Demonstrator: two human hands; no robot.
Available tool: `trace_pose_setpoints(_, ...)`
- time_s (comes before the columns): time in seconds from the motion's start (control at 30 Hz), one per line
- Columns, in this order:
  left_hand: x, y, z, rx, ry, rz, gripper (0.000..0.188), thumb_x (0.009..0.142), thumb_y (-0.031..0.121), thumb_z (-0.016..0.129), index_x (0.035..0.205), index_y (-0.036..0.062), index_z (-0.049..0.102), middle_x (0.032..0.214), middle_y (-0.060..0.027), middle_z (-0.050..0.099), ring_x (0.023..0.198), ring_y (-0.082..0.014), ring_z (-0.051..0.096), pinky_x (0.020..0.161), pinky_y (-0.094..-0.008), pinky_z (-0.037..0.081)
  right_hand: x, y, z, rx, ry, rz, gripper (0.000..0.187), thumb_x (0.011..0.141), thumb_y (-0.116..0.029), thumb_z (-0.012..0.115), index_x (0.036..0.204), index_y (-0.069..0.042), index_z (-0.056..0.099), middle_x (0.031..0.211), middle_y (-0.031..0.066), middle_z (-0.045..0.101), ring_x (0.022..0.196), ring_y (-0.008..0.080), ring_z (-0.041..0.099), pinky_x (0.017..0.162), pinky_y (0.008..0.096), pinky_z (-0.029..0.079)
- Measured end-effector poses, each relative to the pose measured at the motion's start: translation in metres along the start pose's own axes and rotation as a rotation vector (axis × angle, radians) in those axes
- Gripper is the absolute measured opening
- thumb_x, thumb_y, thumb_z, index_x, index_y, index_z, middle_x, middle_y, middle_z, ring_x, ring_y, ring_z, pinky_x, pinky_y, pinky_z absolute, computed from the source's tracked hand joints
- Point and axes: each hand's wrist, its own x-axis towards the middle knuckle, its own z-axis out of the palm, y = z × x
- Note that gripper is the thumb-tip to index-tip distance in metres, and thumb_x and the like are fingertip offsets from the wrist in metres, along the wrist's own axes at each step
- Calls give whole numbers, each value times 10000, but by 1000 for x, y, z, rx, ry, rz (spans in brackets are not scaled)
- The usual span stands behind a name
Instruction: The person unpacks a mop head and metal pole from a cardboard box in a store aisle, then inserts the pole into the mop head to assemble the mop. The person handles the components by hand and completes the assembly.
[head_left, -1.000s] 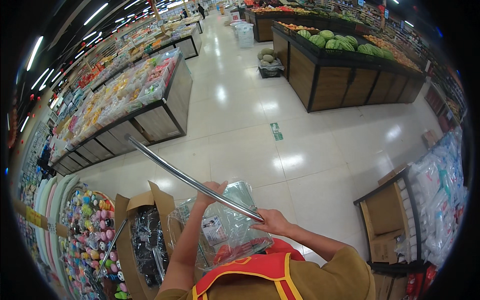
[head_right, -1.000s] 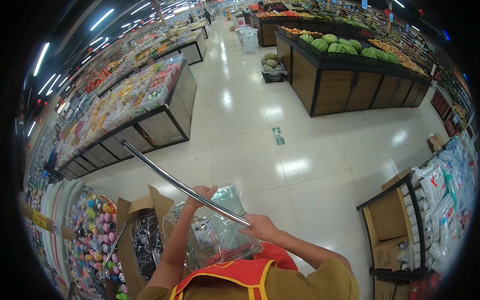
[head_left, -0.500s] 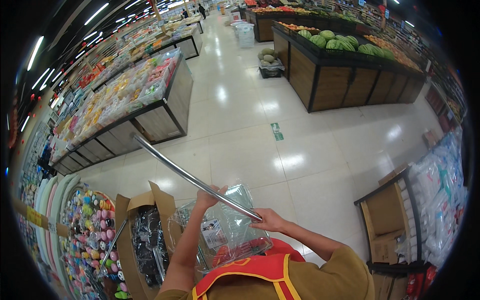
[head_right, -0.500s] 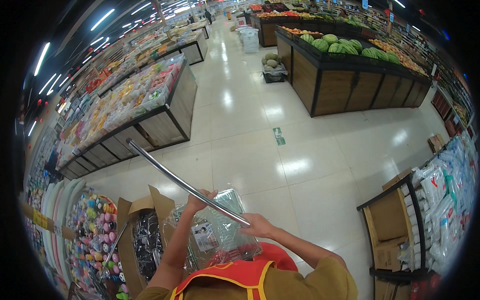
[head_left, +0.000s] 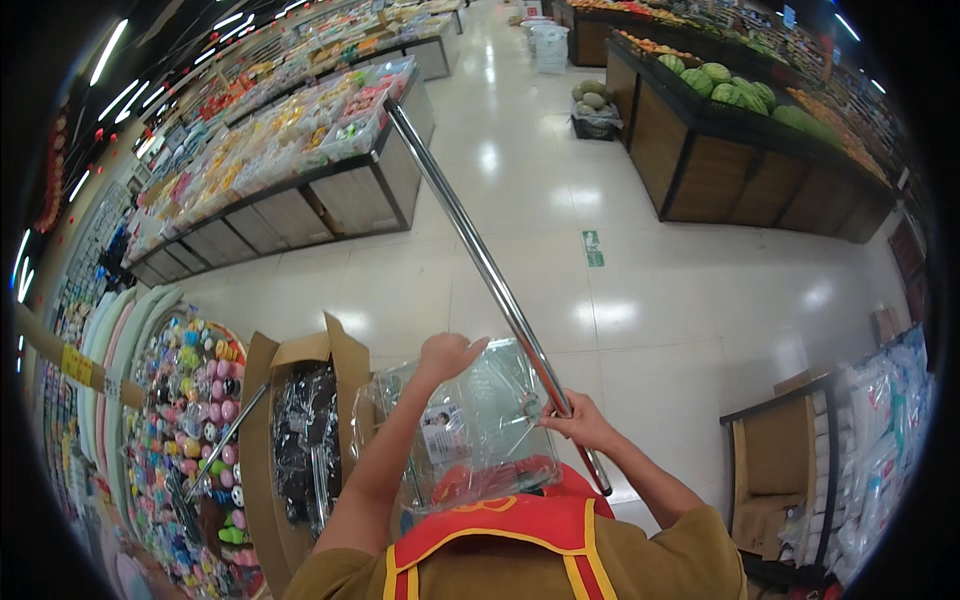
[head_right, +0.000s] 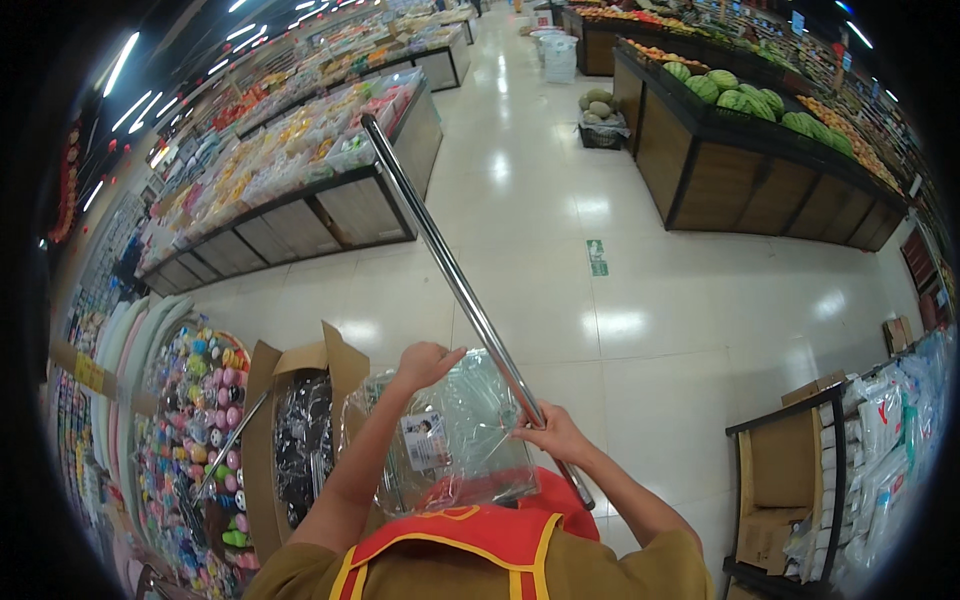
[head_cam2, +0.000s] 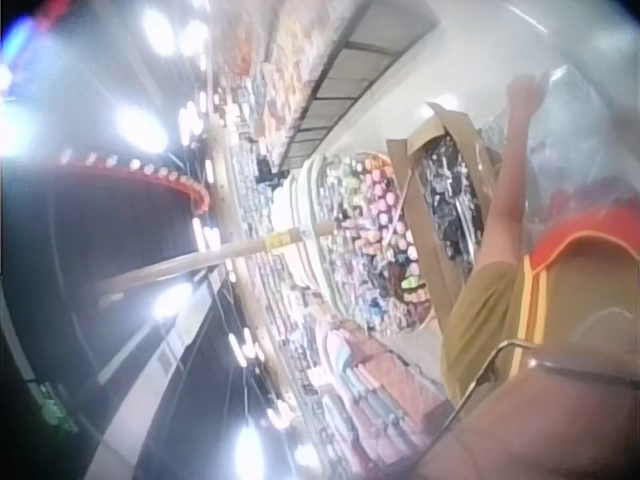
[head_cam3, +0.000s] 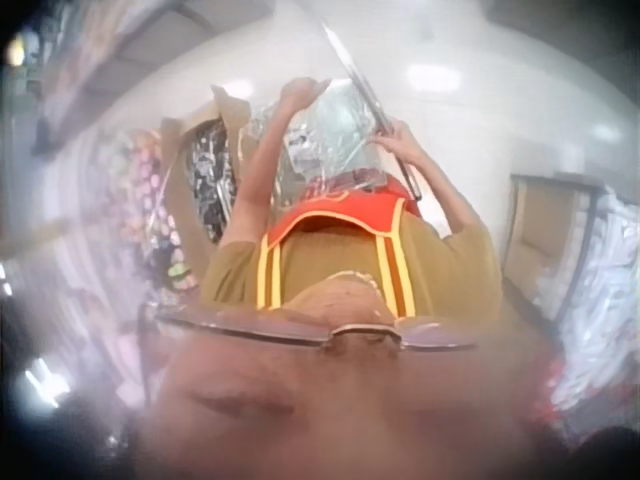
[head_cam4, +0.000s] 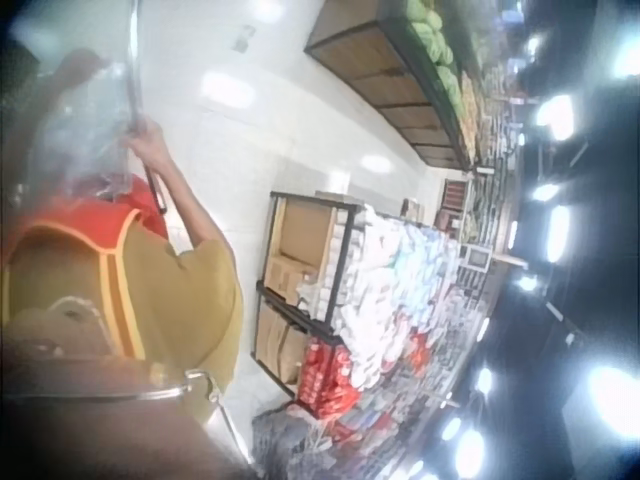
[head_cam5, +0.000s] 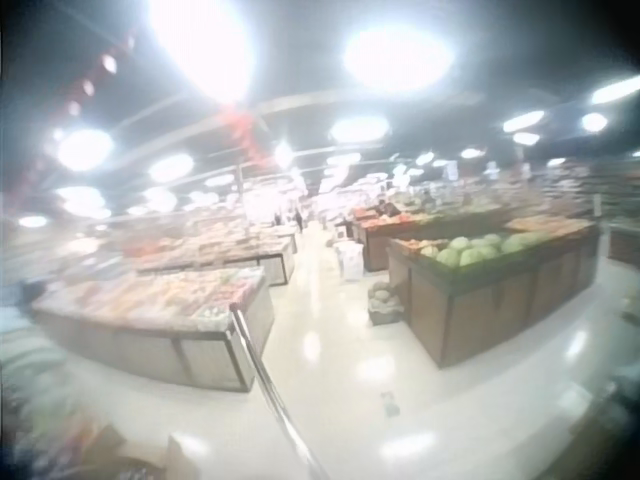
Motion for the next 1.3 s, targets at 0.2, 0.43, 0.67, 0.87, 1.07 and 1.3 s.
trace_pose_setpoints(0.2, -4, -20, 2, 46, -104, -108, 809, 751, 779, 431, 709, 14, 688, 750, -196, 656, 770, -366, 642, 705, -449, 506, -27, 14, -43, -264, 257, -127, 236, 757, -161, 757, 748, -20, 568, 631, -24, 462, 585, 61, 390, 520, 236, 351)
trace_pose_setpoints(0.43, -4, -19, -4, -30, -239, -58, 871, 582, 817, 581, 896, 12, 686, 865, -178, 670, 879, -326, 648, 763, -417, 504, -50, -29, -70, -215, 377, -203, 150, 827, -103, 652, 870, -55, 516, 600, -48, 356, 550, 52, 341, 515, 209, 302)
trace_pose_setpoints(0.67, -10, -42, 2, -202, -230, 74, 808, 633, 697, 672, 1065, 15, 636, 960, -194, 656, 937, -368, 616, 821, -418, 470, -60, -2, -90, -231, 313, -175, 197, 832, -163, 648, 802, -56, 485, 562, -45, 348, 515, 53, 368, 474, 228, 299)
trace_pose_setpoints(0.87, -12, -35, -2, -213, -227, -24, 709, 776, 642, 579, 1051, -8, 645, 928, -209, 662, 917, -367, 626, 818, -414, 478, -44, 9, -66, -367, 352, -80, 251, 805, -136, 725, 741, -27, 508, 550, -53, 318, 528, 52, 334, 493, 219, 320)
trace_pose_setpoints(1.07, -16, -34, 4, -223, -112, -56, 708, 815, 651, 503, 1094, 16, 646, 944, -205, 665, 936, -360, 624, 820, -418, 477, -9, 4, -16, -229, 245, -8, 238, 755, -154, 771, 879, -6, 632, 602, -36, 420, 582, 56, 407, 520, 234, 347)
trace_pose_setpoints(1.3, -20, -27, 5, -168, -46, -36, 631, 820, 607, 542, 1100, 53, 658, 886, -202, 672, 887, -352, 642, 818, -403, 485, 12, -4, 7, -199, 154, -185, 331, 684, -219, 834, 839, -5, 636, 712, 6, 502, 644, 85, 453, 558, 261, 373)
